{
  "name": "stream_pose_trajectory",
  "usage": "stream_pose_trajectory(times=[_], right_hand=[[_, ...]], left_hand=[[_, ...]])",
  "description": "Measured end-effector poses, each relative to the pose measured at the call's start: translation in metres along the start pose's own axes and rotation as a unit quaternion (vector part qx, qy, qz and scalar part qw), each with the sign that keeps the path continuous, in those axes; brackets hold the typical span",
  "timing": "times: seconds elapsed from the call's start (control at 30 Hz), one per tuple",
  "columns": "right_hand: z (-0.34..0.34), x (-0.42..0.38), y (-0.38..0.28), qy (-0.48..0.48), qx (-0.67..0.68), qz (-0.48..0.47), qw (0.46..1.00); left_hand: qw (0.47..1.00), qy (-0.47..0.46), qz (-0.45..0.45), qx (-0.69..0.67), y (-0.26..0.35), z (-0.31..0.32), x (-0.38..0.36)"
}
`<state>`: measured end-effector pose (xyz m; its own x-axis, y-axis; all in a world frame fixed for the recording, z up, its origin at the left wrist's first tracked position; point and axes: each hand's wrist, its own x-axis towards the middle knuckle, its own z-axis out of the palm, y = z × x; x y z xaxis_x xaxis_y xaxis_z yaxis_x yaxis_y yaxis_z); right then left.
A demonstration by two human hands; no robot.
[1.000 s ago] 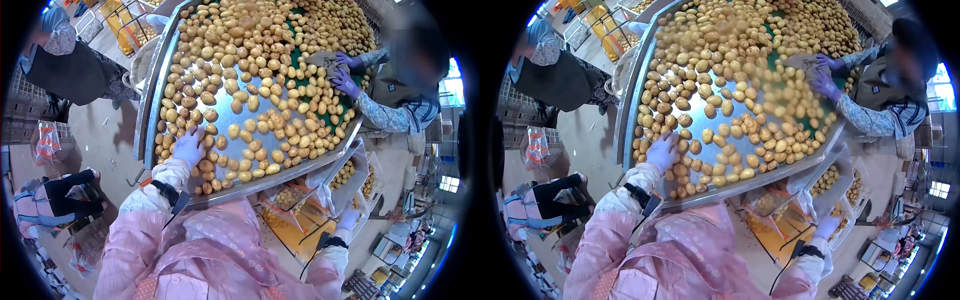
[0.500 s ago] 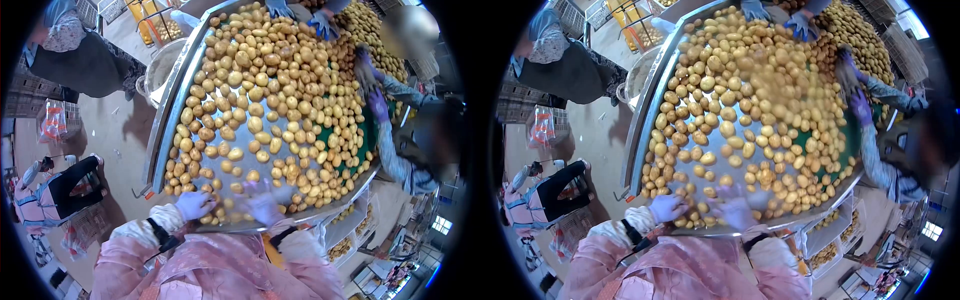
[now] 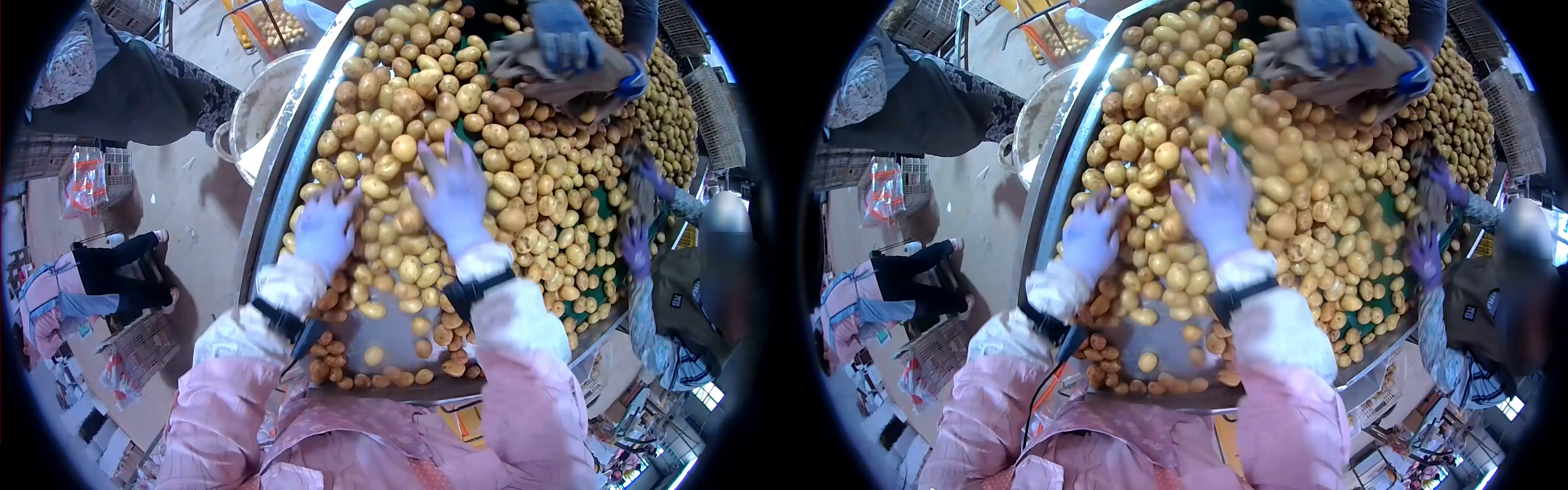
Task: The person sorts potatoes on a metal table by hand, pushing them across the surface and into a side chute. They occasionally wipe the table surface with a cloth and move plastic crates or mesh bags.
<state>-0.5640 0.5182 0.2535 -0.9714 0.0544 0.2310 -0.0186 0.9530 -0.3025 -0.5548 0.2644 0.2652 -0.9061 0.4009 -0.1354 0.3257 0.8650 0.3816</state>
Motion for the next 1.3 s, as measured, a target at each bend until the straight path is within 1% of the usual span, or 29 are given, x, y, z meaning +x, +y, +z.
stream_pose_trajectory(times=[0.03,0.1,0.17,0.23,0.27,0.3,0.37,0.4,0.43,0.47,0.5,0.53,0.6,0.63,0.67,0.7,0.73,0.8,0.83,0.87,0.9,0.93,1.0,1.03,1.1,1.17,1.2,1.23,1.3], right_hand=[[-0.005,-0.022,0.007,0.007,0.011,-0.044,0.999],[-0.039,-0.059,-0.001,-0.080,0.044,0.005,0.996],[-0.040,-0.125,-0.009,-0.038,0.005,0.061,0.997],[-0.065,-0.176,-0.036,-0.108,-0.025,0.078,0.991],[-0.076,-0.202,-0.046,-0.125,0.002,0.086,0.988],[-0.086,-0.223,-0.056,-0.140,0.028,0.094,0.985],[-0.109,-0.243,-0.083,-0.117,0.027,0.092,0.989],[-0.116,-0.249,-0.096,-0.110,0.029,0.091,0.989],[-0.115,-0.248,-0.104,-0.141,0.156,0.071,0.975],[-0.111,-0.241,-0.110,-0.168,0.280,0.049,0.944],[-0.107,-0.237,-0.115,-0.190,0.401,0.025,0.896],[-0.092,-0.256,-0.116,-0.116,0.340,0.055,0.932],[-0.062,-0.264,-0.081,-0.054,0.411,0.197,0.888],[-0.057,-0.260,-0.062,-0.024,0.443,0.266,0.856],[-0.065,-0.247,-0.045,-0.002,0.501,0.332,0.799],[-0.074,-0.225,-0.035,0.014,0.554,0.394,0.733],[-0.081,-0.198,-0.039,-0.001,0.489,0.361,0.794],[-0.087,-0.133,-0.049,-0.025,0.347,0.279,0.895],[-0.068,-0.106,-0.052,0.007,0.310,0.160,0.937],[-0.046,-0.081,-0.063,0.038,0.269,0.041,0.961],[-0.031,-0.055,-0.081,0.008,0.265,0.019,0.964],[-0.016,-0.032,-0.103,-0.021,0.263,-0.002,0.965],[0.031,0.001,-0.137,-0.180,0.096,-0.063,0.977],[0.030,0.005,-0.148,-0.238,0.025,-0.080,0.968],[0.046,0.004,-0.155,-0.249,0.029,-0.025,0.968],[0.062,-0.010,-0.137,-0.268,0.051,-0.057,0.960],[0.068,-0.017,-0.125,-0.279,0.061,-0.074,0.955],[0.063,-0.017,-0.116,-0.274,0.038,-0.074,0.958],[0.043,-0.016,-0.094,-0.266,-0.006,-0.073,0.961]], left_hand=[[0.999,-0.020,-0.003,-0.037,0.000,0.002,-0.019],[0.997,-0.004,0.058,-0.059,0.009,-0.004,-0.074],[0.992,-0.025,0.109,-0.065,0.008,0.005,-0.125],[0.983,-0.105,0.108,-0.101,0.010,0.009,-0.173],[0.976,-0.146,0.108,-0.119,0.012,0.010,-0.190],[0.967,-0.144,0.045,-0.207,0.015,0.011,-0.200],[0.913,-0.134,-0.083,-0.377,0.026,0.018,-0.209],[0.898,-0.076,-0.113,-0.418,0.034,0.030,-0.210],[0.877,-0.087,-0.108,-0.460,0.050,0.034,-0.212],[0.855,-0.097,-0.101,-0.500,0.066,0.037,-0.210],[0.862,-0.125,-0.077,-0.486,0.069,0.032,-0.206],[0.867,-0.152,-0.051,-0.471,0.073,0.027,-0.200],[0.914,-0.236,0.035,-0.328,0.073,-0.017,-0.151],[0.925,-0.275,0.075,-0.252,0.069,-0.028,-0.126],[0.967,-0.136,0.101,-0.188,0.054,-0.017,-0.107],[0.986,0.006,0.119,-0.119,0.038,0.004,-0.092],[0.990,-0.020,0.118,-0.078,0.028,0.023,-0.079],[0.990,-0.065,0.122,0.007,0.020,0.050,-0.057],[0.986,-0.120,0.111,0.047,0.034,0.040,-0.050],[0.983,-0.134,0.105,0.066,0.042,0.034,-0.045],[0.979,-0.154,0.099,0.086,0.045,0.031,-0.047],[0.983,-0.162,0.047,0.076,0.041,0.037,-0.054],[0.983,-0.166,-0.050,0.060,0.031,0.052,-0.064],[0.994,-0.070,-0.041,-0.076,0.022,0.049,-0.078],[0.967,-0.252,-0.037,0.011,0.010,0.052,-0.083],[0.976,-0.166,0.125,0.072,0.008,0.025,-0.092],[0.983,-0.136,0.115,-0.030,-0.002,0.028,-0.099],[0.984,-0.110,0.085,-0.112,-0.005,0.025,-0.103],[0.961,-0.057,0.018,-0.270,-0.006,0.014,-0.108]])
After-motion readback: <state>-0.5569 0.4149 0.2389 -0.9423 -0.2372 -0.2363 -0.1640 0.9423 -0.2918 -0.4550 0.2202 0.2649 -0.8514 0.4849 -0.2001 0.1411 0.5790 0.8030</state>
